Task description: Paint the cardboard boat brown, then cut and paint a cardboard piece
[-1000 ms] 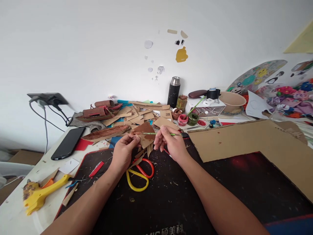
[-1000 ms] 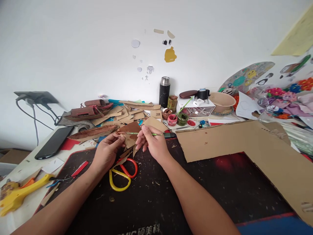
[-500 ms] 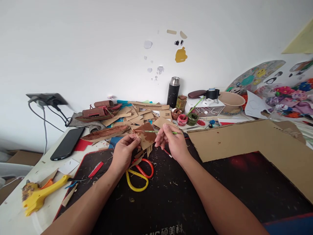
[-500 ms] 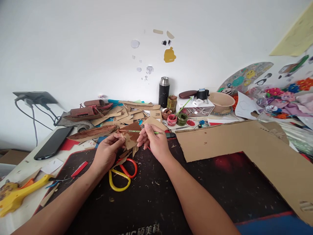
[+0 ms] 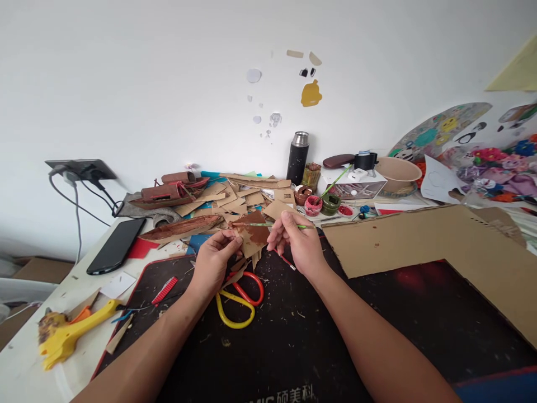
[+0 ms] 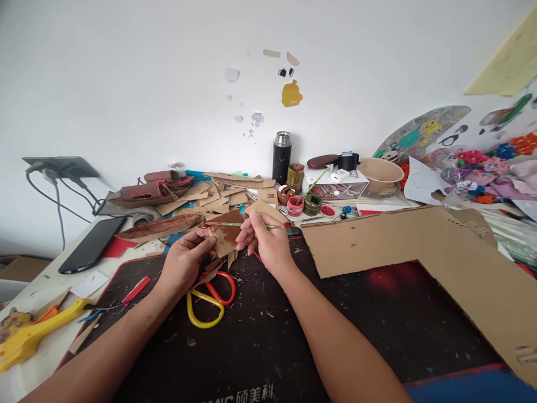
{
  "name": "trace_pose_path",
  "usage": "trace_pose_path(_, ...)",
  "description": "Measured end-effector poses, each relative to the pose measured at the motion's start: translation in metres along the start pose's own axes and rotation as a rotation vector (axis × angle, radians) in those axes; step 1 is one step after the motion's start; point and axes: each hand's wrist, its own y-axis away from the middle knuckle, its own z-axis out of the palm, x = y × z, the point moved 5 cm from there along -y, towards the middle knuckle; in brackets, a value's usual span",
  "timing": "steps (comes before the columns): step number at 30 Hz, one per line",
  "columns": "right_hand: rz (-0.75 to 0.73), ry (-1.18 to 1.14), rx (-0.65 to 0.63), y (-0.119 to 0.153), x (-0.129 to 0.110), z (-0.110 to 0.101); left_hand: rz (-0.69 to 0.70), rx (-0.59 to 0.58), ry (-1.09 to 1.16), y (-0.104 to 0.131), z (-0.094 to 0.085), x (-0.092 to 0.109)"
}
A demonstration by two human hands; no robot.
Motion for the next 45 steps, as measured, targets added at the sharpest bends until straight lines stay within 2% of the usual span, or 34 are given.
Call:
trace_pose_path(4,-0.024,-0.026,0.029,-0.001,-0.002,-0.003,-0.004,0.020,0.034,0.000,-0.001,0.000)
trace_pose_path(10,0.022,-0.012,-0.033,0.001,0.003,0.002,-0.001,0.011,0.013,0.001,0.001,0.002)
trace_pose_path(16,-0.015,-0.031,0.033,-0.002,0.001,-0.004,-0.007,0.011,0.034,0.000,-0.001,0.000)
trace_pose_path(23,0.014,-0.016,-0.052,0.001,0.000,0.004,0.000,-0.009,0.025,-0.001,-0.001,0.000)
trace_pose_path(30,-0.037,-0.016,0.028,-0.001,-0.004,-0.003,0.001,0.014,0.044,0.000,-0.001,0.000)
trace_pose_path(38,0.015,0.018,-0.070,0.004,-0.002,0.008,0.016,-0.001,-0.023,0.001,0.001,0.004)
trace_pose_path(41,0.001,0.015,-0.073,0.004,-0.004,0.007,-0.018,0.027,0.028,0.000,0.000,0.003)
trace_pose_path(45,-0.024,-0.008,-0.045,0.001,-0.006,0.002,0.003,0.031,0.017,-0.001,-0.002,0.005)
